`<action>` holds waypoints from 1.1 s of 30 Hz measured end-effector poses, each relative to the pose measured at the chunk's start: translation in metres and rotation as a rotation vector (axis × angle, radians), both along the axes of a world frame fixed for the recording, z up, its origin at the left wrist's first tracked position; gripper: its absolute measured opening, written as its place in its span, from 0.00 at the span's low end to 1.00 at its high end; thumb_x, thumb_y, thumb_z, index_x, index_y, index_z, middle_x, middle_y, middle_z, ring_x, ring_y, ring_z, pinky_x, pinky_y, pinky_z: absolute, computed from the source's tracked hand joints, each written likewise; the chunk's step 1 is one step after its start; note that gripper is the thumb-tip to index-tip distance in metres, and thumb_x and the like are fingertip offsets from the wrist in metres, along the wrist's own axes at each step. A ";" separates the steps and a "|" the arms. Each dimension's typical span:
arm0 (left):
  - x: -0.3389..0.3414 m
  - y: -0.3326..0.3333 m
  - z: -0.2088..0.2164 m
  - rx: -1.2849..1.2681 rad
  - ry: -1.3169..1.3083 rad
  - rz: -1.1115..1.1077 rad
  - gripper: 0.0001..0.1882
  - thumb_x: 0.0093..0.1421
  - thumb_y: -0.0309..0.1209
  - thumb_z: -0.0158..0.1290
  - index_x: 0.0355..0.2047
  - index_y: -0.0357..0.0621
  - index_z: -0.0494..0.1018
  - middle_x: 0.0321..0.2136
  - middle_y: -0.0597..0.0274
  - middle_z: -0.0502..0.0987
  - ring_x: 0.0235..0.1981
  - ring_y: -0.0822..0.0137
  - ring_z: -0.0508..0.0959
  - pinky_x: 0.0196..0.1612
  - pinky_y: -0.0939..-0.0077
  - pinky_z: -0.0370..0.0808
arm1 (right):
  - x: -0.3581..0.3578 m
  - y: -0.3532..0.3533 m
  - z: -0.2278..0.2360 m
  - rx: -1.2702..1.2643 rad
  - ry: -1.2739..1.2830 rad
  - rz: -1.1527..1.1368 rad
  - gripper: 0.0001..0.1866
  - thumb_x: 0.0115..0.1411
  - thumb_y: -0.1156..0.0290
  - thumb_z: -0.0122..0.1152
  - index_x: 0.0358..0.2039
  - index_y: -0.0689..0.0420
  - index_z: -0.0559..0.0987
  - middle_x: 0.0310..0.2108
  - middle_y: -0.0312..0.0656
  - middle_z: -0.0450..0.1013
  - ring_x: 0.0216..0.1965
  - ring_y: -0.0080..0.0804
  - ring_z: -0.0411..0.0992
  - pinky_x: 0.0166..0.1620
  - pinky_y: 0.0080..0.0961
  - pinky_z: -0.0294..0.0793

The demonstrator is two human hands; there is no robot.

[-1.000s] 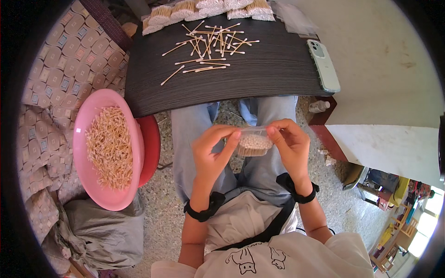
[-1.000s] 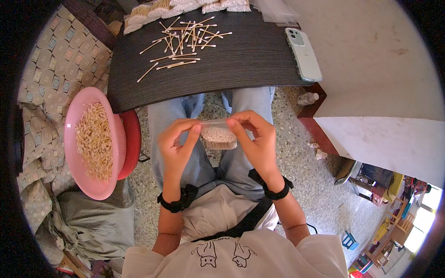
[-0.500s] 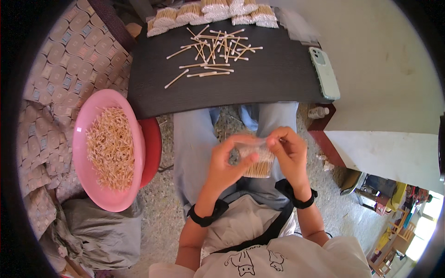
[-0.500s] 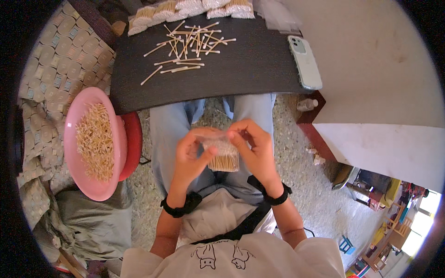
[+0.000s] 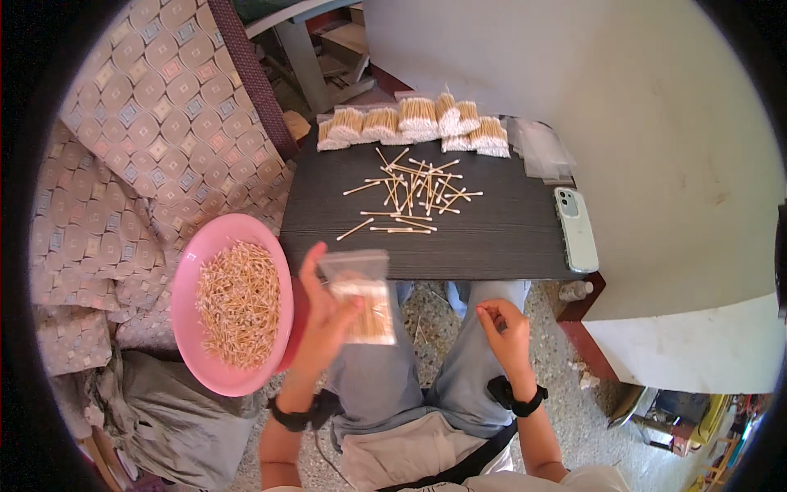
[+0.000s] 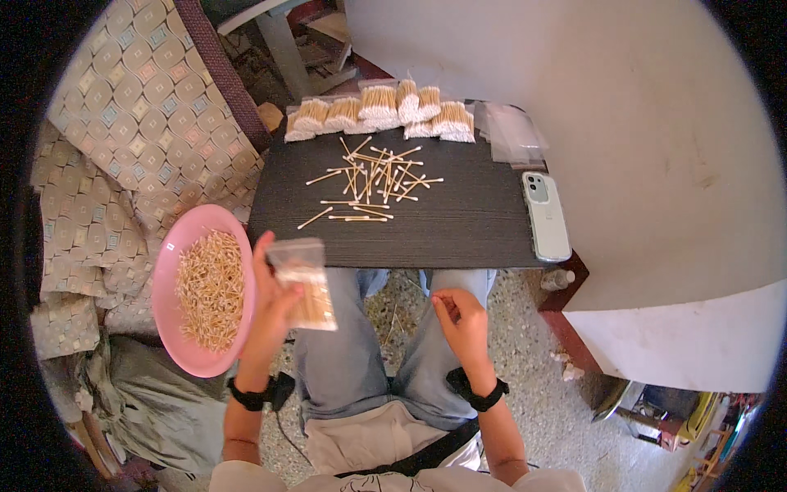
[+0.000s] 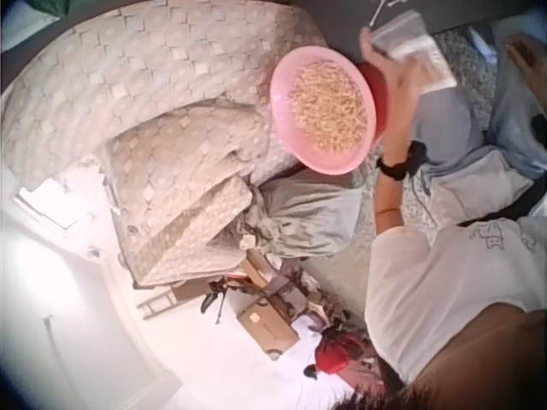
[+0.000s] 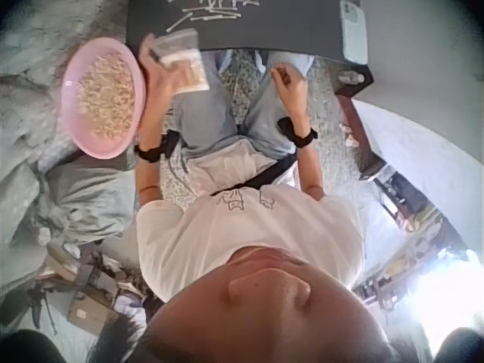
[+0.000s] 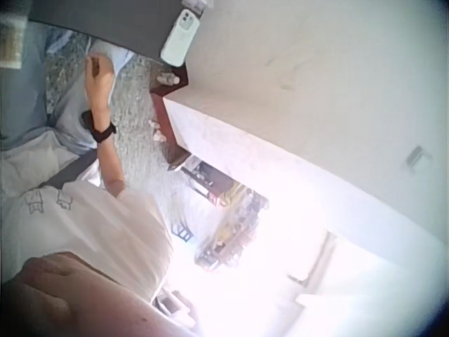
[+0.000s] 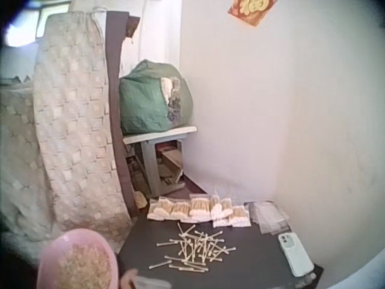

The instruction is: The person gathers small wooden sticks from a table and places them into clear plastic bags by hand.

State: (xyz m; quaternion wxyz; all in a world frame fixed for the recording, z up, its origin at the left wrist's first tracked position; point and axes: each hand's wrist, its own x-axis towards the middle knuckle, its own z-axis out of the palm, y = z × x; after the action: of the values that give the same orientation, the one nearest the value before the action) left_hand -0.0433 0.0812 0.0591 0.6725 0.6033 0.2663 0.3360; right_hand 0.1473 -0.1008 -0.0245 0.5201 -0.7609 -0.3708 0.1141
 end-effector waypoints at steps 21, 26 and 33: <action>0.097 0.174 0.007 0.260 0.161 0.149 0.20 0.58 0.27 0.52 0.47 0.47 0.57 0.35 0.59 0.71 0.30 0.73 0.74 0.28 0.80 0.69 | 0.002 -0.004 -0.020 0.154 0.028 -0.052 0.03 0.54 0.77 0.62 0.29 0.61 0.78 0.20 0.39 0.72 0.18 0.20 0.67 0.22 0.16 0.65; 0.116 0.171 -0.012 0.347 0.223 0.169 0.23 0.57 0.21 0.49 0.52 0.47 0.59 0.46 0.56 0.66 0.44 0.68 0.70 0.44 0.76 0.69 | 0.005 -0.009 -0.020 0.133 0.002 -0.088 0.02 0.53 0.78 0.62 0.29 0.60 0.78 0.20 0.38 0.71 0.17 0.21 0.66 0.22 0.17 0.64; 0.127 0.207 -0.017 0.577 0.053 0.256 0.27 0.58 0.22 0.49 0.56 0.44 0.52 0.48 0.54 0.64 0.50 0.64 0.66 0.53 0.73 0.64 | 0.002 -0.008 -0.023 0.127 -0.026 -0.082 0.02 0.53 0.78 0.62 0.29 0.60 0.78 0.21 0.39 0.72 0.18 0.21 0.66 0.22 0.17 0.64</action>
State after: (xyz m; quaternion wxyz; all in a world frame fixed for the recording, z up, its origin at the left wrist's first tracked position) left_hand 0.0835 0.2883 0.0418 0.4186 0.7392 0.2515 0.4638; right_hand 0.1496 -0.1093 -0.0473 0.5666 -0.7424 -0.3526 0.0594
